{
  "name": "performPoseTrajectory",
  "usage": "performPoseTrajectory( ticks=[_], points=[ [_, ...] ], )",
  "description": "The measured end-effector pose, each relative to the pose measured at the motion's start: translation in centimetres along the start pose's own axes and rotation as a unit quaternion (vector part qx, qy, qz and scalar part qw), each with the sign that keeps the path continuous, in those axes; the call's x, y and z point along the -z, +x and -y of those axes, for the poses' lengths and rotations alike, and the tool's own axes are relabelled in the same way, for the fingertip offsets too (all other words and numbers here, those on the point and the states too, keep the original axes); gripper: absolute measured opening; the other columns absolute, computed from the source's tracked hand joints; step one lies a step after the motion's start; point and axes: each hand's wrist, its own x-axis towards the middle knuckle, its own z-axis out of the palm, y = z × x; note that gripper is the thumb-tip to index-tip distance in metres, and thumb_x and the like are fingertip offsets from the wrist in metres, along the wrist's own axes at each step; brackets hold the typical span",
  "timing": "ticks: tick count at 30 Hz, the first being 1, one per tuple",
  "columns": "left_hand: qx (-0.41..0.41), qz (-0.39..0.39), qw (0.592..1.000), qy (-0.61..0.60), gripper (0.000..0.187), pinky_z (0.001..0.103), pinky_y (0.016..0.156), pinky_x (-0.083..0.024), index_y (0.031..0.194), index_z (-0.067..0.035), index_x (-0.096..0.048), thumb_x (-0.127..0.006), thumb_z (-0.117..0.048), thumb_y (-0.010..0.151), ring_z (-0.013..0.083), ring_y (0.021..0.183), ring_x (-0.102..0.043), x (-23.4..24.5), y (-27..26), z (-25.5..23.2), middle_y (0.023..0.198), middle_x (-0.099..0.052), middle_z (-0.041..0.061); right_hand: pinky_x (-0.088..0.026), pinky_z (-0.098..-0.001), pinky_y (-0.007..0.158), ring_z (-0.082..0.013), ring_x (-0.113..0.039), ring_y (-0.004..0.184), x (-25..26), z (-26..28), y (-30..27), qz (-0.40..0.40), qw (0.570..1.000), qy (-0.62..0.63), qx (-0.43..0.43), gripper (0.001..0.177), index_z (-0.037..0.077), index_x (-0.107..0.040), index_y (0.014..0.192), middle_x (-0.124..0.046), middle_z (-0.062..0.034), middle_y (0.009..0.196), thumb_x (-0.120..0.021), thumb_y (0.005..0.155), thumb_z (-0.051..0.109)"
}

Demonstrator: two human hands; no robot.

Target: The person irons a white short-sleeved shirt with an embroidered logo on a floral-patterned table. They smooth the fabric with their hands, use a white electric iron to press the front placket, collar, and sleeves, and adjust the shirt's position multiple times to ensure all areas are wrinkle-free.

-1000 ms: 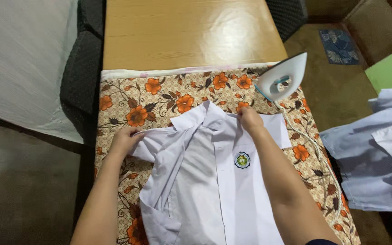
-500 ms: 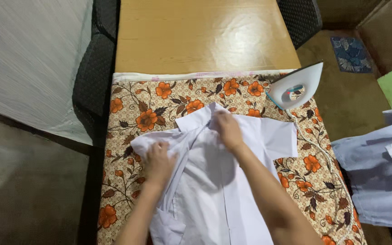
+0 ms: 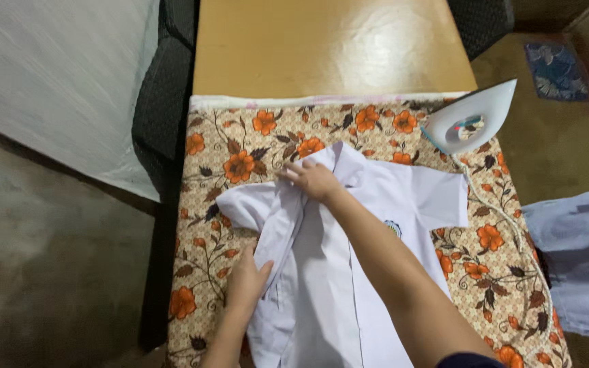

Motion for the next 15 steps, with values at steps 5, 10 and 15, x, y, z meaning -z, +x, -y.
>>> performPoseTrajectory(
  ticks=[5,10,15],
  points=[
    [0.044,0.098,0.991,0.083,0.039,0.051,0.112,-0.038,0.114,-0.013,-0.067,-0.075,-0.040,0.087,0.0272,0.087,-0.077,1.5,-3.1,2.9,0.090,-0.080,0.010,-0.060,-0.0396,0.073,-0.0309,-0.063,0.111,0.2,0.4,1.9,0.009,0.999,-0.011,0.029,0.049,0.041,-0.054,0.139,-0.048,-0.0003,0.151,-0.055,0.094,0.022],
    [0.105,0.116,0.988,-0.013,0.033,0.044,0.079,-0.061,0.111,-0.010,-0.070,-0.077,-0.027,0.083,0.0237,0.083,-0.075,4.6,-7.6,3.5,0.091,-0.077,0.009,-0.058,-0.0414,0.080,-0.0295,-0.066,0.113,0.0,-0.4,3.1,0.046,0.999,0.007,0.027,0.034,0.026,-0.065,0.129,-0.054,-0.0015,0.141,-0.058,0.096,0.026],
    [0.142,0.212,0.964,-0.077,0.033,0.038,0.080,-0.065,0.122,-0.011,-0.063,-0.068,-0.014,0.089,0.0230,0.088,-0.078,5.3,-11.3,-0.6,0.107,-0.073,0.006,-0.056,-0.0414,0.089,-0.0288,-0.069,0.107,1.2,-3.4,0.6,-0.013,0.986,0.160,-0.045,0.019,0.015,-0.073,0.107,-0.062,-0.0019,0.137,-0.057,0.100,0.023]
  ],
)
